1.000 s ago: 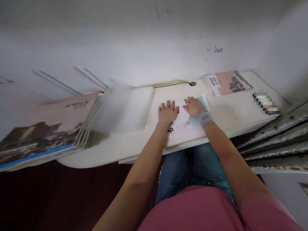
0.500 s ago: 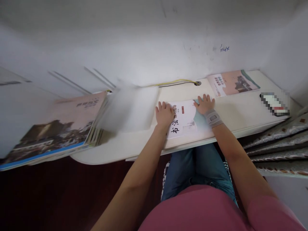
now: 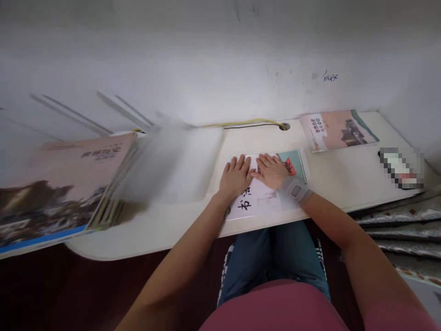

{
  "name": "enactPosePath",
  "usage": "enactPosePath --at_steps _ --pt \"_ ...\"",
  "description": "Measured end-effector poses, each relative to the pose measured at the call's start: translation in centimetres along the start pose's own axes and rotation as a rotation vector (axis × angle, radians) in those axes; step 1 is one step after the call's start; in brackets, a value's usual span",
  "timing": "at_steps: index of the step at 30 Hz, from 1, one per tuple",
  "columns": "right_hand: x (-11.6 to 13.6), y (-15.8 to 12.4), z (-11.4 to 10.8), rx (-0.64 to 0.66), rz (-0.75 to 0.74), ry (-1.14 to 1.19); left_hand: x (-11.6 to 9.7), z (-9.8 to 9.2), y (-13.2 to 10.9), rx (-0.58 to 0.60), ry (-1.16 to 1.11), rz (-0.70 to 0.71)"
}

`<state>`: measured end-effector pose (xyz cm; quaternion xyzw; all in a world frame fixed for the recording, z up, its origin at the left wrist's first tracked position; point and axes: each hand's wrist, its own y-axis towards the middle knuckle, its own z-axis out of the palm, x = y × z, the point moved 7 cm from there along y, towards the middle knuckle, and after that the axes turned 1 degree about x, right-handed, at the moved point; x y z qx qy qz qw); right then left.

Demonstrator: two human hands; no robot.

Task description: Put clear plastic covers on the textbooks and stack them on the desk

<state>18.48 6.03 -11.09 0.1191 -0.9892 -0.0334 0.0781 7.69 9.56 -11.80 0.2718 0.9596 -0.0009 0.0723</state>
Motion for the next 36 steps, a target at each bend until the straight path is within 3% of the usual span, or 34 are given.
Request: enactPosePath --at_steps 5,11,16,20,27,36 --pt "-6.5 -2.0 -0.6 -0.019 0.079 -0.030 1.8 -0.4 -0.2 -0.034 -0.045 -0.161" --pt "-9.7 -3.2 -0.9 -0.053 0.077 -0.059 4.0 -0.8 -0.8 -0.134 -0.190 -0.303" --pt "-10.4 -3.4 -0.6 -0.068 0.064 -0.049 5.0 -1.6 -1.1 -0.249 -0.540 -0.308" --pt "-10.4 -3.4 -0.4 -0.079 0.065 -0.032 7.4 -2.4 -1.3 -0.338 -0.902 -0.500" --pt "-10.5 -3.5 -0.6 -0.075 0.047 0.007 9.9 -1.5 1.6 -0.229 -1.431 -0.565" --pt "-10.3 -3.6 -0.9 -0.086 0.051 -0.005 9.4 -1.3 1.3 -0.319 -1.348 -0.572"
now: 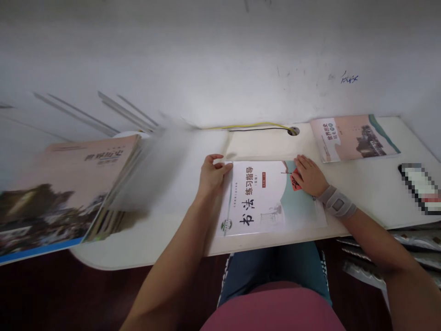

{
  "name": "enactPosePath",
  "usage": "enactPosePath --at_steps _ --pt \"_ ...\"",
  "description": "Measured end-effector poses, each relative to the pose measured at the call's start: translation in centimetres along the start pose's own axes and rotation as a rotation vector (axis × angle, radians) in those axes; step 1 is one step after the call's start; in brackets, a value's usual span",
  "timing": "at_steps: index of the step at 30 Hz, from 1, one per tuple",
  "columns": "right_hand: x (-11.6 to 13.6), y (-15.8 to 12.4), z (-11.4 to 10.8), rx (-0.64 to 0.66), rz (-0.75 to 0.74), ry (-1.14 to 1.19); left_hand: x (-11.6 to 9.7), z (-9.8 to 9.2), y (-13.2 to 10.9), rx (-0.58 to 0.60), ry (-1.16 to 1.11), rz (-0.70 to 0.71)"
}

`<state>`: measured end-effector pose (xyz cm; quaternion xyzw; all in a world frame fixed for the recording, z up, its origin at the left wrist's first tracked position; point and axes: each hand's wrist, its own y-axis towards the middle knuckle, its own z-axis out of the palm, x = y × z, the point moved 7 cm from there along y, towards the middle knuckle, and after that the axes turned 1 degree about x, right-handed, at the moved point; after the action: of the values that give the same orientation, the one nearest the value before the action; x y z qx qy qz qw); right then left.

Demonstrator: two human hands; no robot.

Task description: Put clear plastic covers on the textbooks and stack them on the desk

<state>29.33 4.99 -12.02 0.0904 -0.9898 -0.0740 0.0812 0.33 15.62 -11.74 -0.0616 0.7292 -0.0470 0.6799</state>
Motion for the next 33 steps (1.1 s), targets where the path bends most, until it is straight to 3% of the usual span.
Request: enactPosePath --at_steps 8,14,19,22,28,33 --pt "-0.5 0.3 -1.4 -0.051 0.083 0.015 -0.7 0.1 0.0 0.131 -0.067 0.032" --pt "-2.6 0.6 -3.9 -0.114 0.103 0.168 -1.8 -0.6 -0.4 0.088 -0.110 0.039" --pt "-6.0 -0.2 -5.3 -0.275 0.261 0.447 -1.8 -0.8 -0.3 0.090 -0.220 0.015" --pt "-7.3 -0.7 -5.0 -0.337 0.376 0.675 -1.5 -1.0 0.0 0.092 -0.253 0.007" --pt "-7.3 -0.8 -3.7 -0.304 0.514 1.149 -1.5 -1.1 0.0 0.076 -0.196 0.009" --pt "-7.0 -0.8 -3.7 -0.249 0.548 1.263 -1.5 -1.5 -0.1 0.025 -0.025 0.006"
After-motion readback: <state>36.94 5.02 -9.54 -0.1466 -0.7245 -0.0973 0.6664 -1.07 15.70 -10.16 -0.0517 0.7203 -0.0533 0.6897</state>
